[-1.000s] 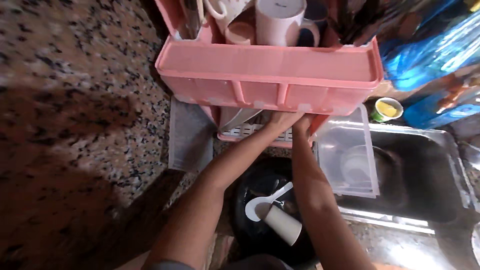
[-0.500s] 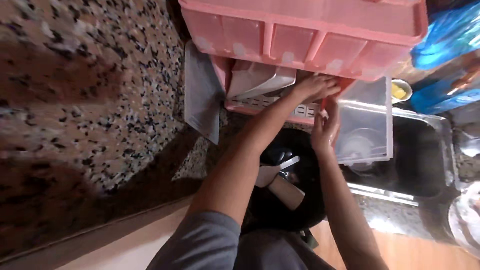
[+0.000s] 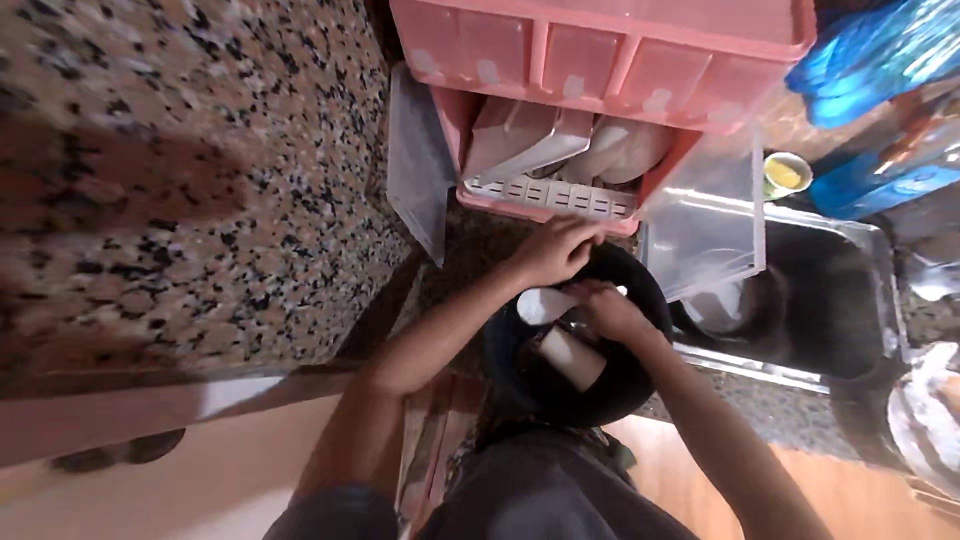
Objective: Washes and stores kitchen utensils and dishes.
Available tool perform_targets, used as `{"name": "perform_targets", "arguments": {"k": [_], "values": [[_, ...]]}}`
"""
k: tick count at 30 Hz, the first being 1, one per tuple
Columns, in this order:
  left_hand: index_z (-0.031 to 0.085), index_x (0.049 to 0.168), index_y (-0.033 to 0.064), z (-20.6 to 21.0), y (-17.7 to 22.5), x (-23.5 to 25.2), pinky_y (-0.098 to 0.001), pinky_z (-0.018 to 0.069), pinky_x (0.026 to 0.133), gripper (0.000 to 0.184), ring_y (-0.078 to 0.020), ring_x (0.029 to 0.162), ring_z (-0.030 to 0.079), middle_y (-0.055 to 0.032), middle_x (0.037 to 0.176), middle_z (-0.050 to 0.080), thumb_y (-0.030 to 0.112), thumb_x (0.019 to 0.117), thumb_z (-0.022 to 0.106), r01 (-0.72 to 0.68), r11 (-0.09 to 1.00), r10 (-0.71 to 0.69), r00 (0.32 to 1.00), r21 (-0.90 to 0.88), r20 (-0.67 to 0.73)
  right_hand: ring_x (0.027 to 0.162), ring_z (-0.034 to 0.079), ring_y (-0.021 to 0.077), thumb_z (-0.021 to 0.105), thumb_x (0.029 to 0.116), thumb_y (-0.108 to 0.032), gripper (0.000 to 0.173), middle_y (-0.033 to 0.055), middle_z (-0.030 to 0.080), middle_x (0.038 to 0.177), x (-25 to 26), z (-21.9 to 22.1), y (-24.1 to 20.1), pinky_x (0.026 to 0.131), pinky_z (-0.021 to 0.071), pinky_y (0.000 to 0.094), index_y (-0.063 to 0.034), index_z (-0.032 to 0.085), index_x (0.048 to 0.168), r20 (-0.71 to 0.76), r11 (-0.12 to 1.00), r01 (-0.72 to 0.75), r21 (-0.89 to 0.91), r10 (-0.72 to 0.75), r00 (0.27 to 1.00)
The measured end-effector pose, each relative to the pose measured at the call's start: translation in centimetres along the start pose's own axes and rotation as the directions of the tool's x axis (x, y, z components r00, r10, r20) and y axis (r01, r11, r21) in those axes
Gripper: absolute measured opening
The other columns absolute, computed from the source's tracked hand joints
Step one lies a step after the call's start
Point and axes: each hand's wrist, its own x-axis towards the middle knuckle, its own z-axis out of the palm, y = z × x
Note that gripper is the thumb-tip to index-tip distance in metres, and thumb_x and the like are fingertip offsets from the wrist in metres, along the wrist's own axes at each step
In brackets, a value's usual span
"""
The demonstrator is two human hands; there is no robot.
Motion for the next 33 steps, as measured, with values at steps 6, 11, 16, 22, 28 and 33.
{"name": "perform_targets", "arguments": {"k": [6, 11, 16, 22, 28, 33], "values": [[0.065, 0.126, 0.0007, 0.9, 2.0, -9.1, -0.0471, 0.0498, 0.107, 0.03, -0.0326, 0.125, 0.06, -0.0186, 0.137, 0.059, -0.003, 0.0965, 0.058, 0.375, 0.914, -0.404, 0.863, 0.153, 0.304, 0.105, 0.067, 0.0501, 0.06, 0.1, -0.011, 0.033, 0.0309, 0.067, 0.113, -0.4, -2.2, 0.4, 0.088, 0.0527, 0.0687, 0.0013, 0.058, 0.13, 0.048, 0.92, -0.384, 0.075, 0.381, 0.923], [0.063, 0.13, 0.0068, 3.5, 2.9, -8.9, -0.0573, 0.0408, 0.109, 0.039, -0.0352, 0.144, 0.043, -0.0147, 0.151, 0.051, 0.007, 0.0909, 0.068, 0.217, 0.899, -0.334, 0.901, 0.38, 0.276, 0.105, 0.069, 0.0424, 0.056, 0.1063, -0.027, 0.037, 0.0269, 0.069, 0.111, -1.2, -0.2, 0.4, 0.094, 0.0535, 0.0612, 0.0028, 0.061, 0.127, 0.002, 0.918, -0.35, 0.188, 0.356, 0.935], [0.057, 0.124, -0.0046, 3.3, 4.4, -6.2, -0.0504, 0.0434, 0.114, 0.063, -0.0363, 0.139, 0.049, -0.0248, 0.148, 0.05, 0.035, 0.0813, 0.081, 0.207, 0.978, -0.186, 0.91, 0.017, -0.371, 0.098, 0.068, 0.0205, 0.053, 0.1055, -0.019, 0.031, 0.0156, 0.069, 0.107, -3.0, 0.1, 0.4, 0.092, 0.0575, 0.0405, 0.0039, 0.06, 0.126, -0.26, 0.831, -0.031, 0.555, 0.209, 0.943], [0.052, 0.14, -0.0072, -2.7, 6.7, -2.7, -0.0419, 0.051, 0.106, 0.053, -0.0278, 0.12, 0.064, -0.0222, 0.13, 0.065, 0.016, 0.0952, 0.069, 0.331, 0.911, -0.357, 0.931, -0.244, -0.069, 0.098, 0.065, 0.0084, 0.05, 0.1045, -0.014, 0.026, 0.0085, 0.067, 0.107, -2.4, 0.1, -1.2, 0.092, 0.0556, 0.0289, 0.0036, 0.06, 0.121, -0.354, 0.673, 0.146, 0.725, 0.182, 0.917], [0.073, 0.116, -0.0021, -14.9, 10.5, -1.4, -0.0407, 0.0559, 0.096, 0.023, -0.0216, 0.102, 0.071, -0.0161, 0.11, 0.074, 0.008, 0.1, 0.061, 0.298, 0.954, -0.301, 0.941, -0.04, -0.155, 0.132, 0.056, 0.032, 0.072, 0.093, -0.029, 0.063, 0.0177, 0.061, 0.14, -0.5, 1.4, -1.0, 0.114, 0.044, 0.0496, -0.0039, 0.051, 0.147, -0.262, 0.897, 0.03, 0.441, 0.097, 0.96], [0.071, 0.118, -0.004, -27.4, 11.1, 2.0, -0.0482, 0.0552, 0.096, 0.025, -0.0293, 0.104, 0.072, -0.0217, 0.113, 0.073, 0.011, 0.1007, 0.061, 0.341, 0.898, -0.097, 0.767, 0.276, -0.634, 0.154, 0.026, 0.0365, 0.076, 0.09, -0.04, 0.087, 0.0146, 0.034, 0.165, 1.4, 2.5, -1.3, 0.122, 0.021, 0.0648, -0.0136, 0.033, 0.161, 0.178, 0.968, -0.253, 0.002, 0.248, 0.952]]}}
